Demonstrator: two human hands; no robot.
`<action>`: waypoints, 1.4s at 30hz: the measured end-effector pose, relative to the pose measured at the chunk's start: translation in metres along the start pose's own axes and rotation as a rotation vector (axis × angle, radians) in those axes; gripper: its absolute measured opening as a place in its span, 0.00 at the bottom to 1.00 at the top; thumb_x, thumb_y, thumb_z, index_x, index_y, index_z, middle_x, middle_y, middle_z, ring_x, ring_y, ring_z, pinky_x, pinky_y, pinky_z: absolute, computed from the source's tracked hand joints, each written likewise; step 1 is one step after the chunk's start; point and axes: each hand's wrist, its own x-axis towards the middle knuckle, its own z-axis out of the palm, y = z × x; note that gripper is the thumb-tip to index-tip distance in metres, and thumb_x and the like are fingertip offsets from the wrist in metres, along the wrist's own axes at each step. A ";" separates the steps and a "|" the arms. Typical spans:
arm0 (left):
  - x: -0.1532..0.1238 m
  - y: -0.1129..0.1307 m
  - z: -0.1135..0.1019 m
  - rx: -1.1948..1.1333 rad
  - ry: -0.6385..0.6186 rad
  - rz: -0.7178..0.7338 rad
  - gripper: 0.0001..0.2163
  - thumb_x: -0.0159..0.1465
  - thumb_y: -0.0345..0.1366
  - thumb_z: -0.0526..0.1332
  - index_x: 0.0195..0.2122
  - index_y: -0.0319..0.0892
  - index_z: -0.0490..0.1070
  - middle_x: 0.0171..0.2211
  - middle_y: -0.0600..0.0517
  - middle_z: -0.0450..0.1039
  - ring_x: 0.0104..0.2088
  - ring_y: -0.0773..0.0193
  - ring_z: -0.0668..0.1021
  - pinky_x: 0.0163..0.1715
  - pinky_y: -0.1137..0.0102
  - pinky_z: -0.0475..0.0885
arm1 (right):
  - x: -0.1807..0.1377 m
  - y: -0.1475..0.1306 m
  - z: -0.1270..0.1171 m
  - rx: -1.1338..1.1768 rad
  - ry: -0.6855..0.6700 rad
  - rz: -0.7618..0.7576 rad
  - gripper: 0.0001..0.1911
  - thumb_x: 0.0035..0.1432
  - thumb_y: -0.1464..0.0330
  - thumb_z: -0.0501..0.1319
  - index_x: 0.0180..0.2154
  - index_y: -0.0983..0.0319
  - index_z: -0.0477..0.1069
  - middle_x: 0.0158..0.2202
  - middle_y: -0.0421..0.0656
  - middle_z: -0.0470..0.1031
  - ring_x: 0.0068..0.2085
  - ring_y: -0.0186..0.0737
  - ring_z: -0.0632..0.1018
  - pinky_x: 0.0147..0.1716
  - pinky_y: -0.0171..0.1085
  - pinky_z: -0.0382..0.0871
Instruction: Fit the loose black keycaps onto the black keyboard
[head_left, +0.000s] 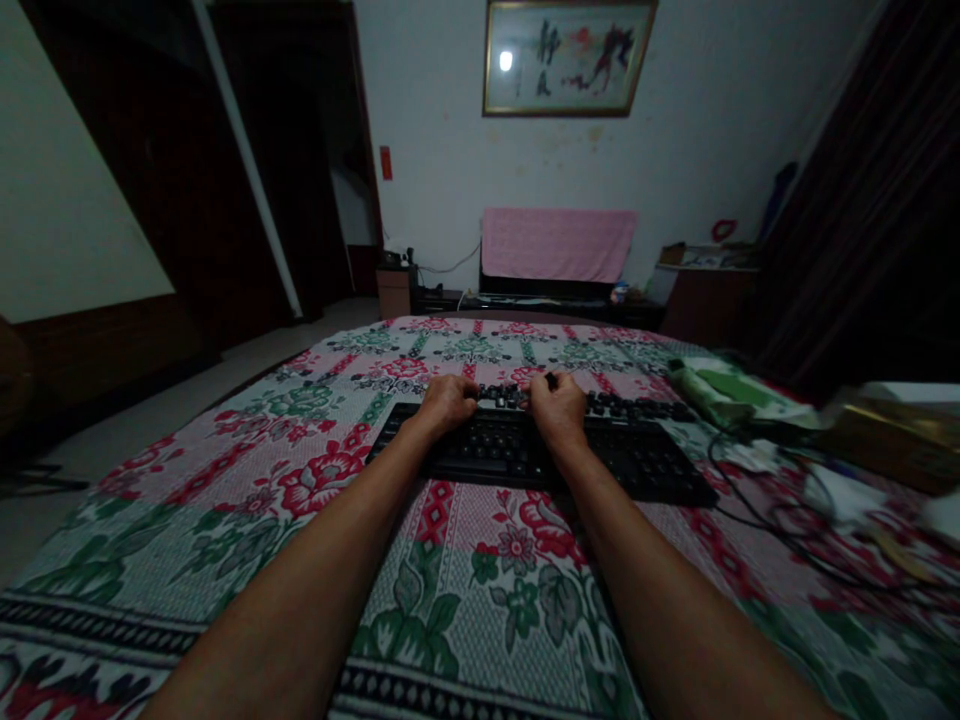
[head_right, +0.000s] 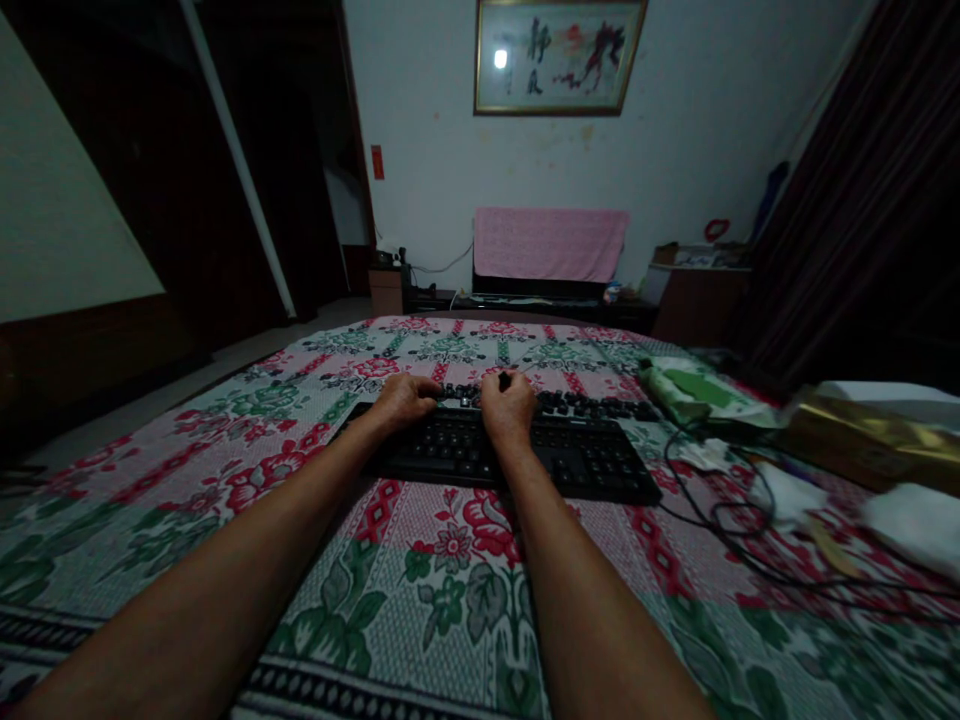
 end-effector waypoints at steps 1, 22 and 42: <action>0.004 0.002 0.002 0.020 -0.023 -0.024 0.16 0.53 0.30 0.58 0.42 0.47 0.77 0.40 0.54 0.78 0.44 0.63 0.77 0.47 0.75 0.67 | -0.002 0.001 0.001 -0.007 0.000 -0.008 0.12 0.48 0.64 0.54 0.32 0.63 0.70 0.26 0.43 0.77 0.27 0.40 0.77 0.29 0.35 0.69; 0.039 0.005 0.030 -0.039 -0.138 -0.127 0.17 0.50 0.32 0.63 0.43 0.46 0.77 0.40 0.52 0.78 0.42 0.62 0.77 0.44 0.74 0.68 | -0.005 0.000 0.000 0.054 -0.006 0.018 0.10 0.47 0.65 0.54 0.31 0.62 0.70 0.26 0.43 0.76 0.30 0.41 0.76 0.31 0.36 0.69; 0.046 -0.006 0.037 -0.123 -0.164 -0.086 0.18 0.49 0.32 0.64 0.42 0.48 0.77 0.36 0.55 0.79 0.39 0.62 0.78 0.39 0.75 0.70 | -0.006 0.002 0.002 0.046 -0.006 -0.002 0.10 0.47 0.64 0.54 0.30 0.61 0.70 0.26 0.43 0.76 0.30 0.40 0.76 0.31 0.35 0.68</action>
